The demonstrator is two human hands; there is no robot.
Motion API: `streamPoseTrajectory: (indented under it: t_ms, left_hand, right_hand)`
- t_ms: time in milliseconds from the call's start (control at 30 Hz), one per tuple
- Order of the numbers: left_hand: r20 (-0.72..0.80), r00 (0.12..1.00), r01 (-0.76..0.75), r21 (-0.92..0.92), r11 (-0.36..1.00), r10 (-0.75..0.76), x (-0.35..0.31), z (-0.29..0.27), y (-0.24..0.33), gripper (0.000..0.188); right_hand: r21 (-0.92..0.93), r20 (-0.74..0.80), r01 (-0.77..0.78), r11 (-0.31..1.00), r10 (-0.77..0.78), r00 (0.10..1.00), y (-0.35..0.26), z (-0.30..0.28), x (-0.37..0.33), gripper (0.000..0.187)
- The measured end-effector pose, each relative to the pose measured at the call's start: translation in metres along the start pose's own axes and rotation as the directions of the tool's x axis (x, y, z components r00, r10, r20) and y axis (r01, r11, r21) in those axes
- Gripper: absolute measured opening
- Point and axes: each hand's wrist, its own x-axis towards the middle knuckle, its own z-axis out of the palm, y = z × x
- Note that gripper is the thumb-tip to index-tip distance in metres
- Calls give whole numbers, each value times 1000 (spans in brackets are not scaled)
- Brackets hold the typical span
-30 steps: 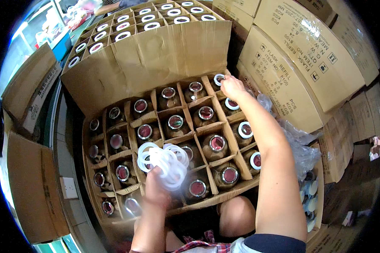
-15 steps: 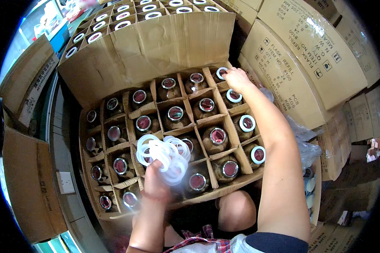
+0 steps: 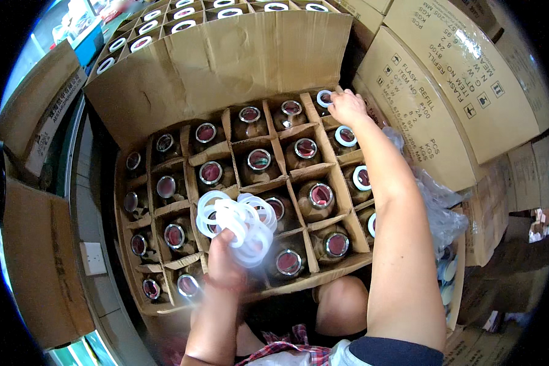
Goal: The person places white circular seals onto the tops of small jars arranged in a cardboard box. They pick up seals from a stack in their left hand and place them one by one onto each jar opening.
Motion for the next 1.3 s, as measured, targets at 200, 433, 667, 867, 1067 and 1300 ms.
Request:
streamPoseTrajectory:
  t_ms: [200, 433, 667, 867, 1067, 1300]
  left_hand:
    - [-12, 1000, 8, -57, 998, -9, -1, 1, 0, 53]
    - [-46, 999, 14, -149, 989, -21, 0, 6, 1, 45]
    - [1, 1000, -17, -17, 1000, 17, -1, -1, -8, 51]
    - [9, 1000, -9, 9, 1000, 8, -1, -6, -8, 53]
    - [-82, 996, 20, -198, 980, -37, 2, 8, -4, 41]
    - [-136, 990, -2, -171, 985, -22, -6, 22, 3, 43]
  right_hand:
    - [-165, -138, 109, 980, -132, 982, 9, 1, -6, 23]
    - [-179, 58, 173, 969, -165, 985, 17, -2, -5, 28]
    - [-142, 145, 237, 961, -216, 966, 13, -4, -4, 46]
    - [205, 204, -65, 977, 23, 979, -4, -26, -4, 49]
    - [-37, 221, -9, 999, 17, 975, -14, -14, 15, 51]
    - [287, 266, -234, 929, 158, 951, -9, 2, 6, 44]
